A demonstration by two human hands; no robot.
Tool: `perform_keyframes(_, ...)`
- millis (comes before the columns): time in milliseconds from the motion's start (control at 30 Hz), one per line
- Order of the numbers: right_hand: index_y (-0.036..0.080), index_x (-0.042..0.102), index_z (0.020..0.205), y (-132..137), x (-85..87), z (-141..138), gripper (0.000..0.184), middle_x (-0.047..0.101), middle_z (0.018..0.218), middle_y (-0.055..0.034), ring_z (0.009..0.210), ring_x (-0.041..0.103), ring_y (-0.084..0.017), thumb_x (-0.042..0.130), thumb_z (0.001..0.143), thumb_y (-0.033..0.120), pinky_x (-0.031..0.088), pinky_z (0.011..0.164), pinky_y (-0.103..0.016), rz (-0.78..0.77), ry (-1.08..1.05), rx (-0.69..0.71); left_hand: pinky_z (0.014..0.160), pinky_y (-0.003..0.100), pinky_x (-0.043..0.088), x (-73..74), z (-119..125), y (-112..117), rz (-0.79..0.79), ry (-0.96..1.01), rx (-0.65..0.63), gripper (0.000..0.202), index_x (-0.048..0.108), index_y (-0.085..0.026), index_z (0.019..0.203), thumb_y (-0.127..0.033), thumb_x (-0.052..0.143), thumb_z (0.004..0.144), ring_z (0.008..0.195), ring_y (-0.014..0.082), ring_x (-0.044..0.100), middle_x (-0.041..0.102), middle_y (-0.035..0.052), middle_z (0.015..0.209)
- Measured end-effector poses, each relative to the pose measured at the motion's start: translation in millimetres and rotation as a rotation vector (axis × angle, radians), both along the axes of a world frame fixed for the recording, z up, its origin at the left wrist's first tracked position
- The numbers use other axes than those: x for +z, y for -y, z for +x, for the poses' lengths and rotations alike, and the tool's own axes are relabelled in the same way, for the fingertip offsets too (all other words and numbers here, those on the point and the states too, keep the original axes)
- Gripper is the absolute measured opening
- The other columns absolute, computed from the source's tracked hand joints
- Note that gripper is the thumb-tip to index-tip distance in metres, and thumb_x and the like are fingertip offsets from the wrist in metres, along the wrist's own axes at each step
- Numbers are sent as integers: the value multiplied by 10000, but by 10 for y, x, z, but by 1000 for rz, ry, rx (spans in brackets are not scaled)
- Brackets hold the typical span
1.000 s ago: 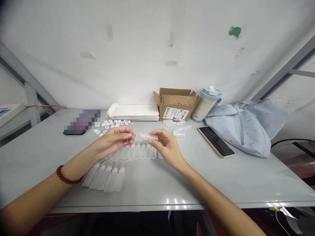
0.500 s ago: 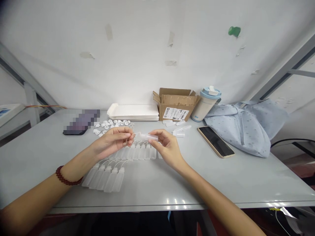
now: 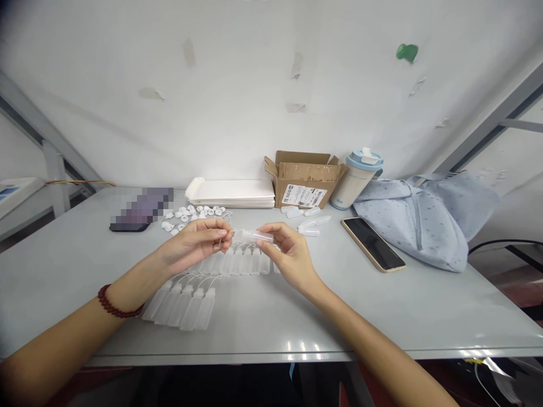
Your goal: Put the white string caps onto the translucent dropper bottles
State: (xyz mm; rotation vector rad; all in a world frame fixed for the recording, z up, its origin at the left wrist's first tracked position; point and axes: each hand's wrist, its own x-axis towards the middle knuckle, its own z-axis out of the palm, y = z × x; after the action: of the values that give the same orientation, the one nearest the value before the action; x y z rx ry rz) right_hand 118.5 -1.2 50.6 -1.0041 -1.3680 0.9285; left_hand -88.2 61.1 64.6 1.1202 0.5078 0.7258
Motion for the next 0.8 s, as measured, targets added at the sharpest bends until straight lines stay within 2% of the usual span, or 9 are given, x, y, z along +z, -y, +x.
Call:
perform_keyframes(233,229,645,903,12,9,5,181,662,892,-30,826,622,-172,705,761,323,525,747,-329,28,39,-7,678,259,465,-30,7,2,-2,-76,-25,50,680,-124,786,-172,671,773,667,124,581,623,35,738)
perform_keyframes(567,218,644,891,36,-24,-19,176,660,904,-35,849,619,-175,701,762,323,509,736,-321,-33,70,108,606,252,449,-4,15,30,-35,-175,-97,78,633,-146,811,-204,678,783,583,115,577,626,4,622)
perform_keyframes(800,212,654,889,38,-6,-4,163,670,902,-39,842,624,-174,689,776,324,506,736,-321,-23,118,114,622,267,467,-2,6,43,23,-229,-122,120,659,-132,832,-244,671,789,621,130,603,638,25,678)
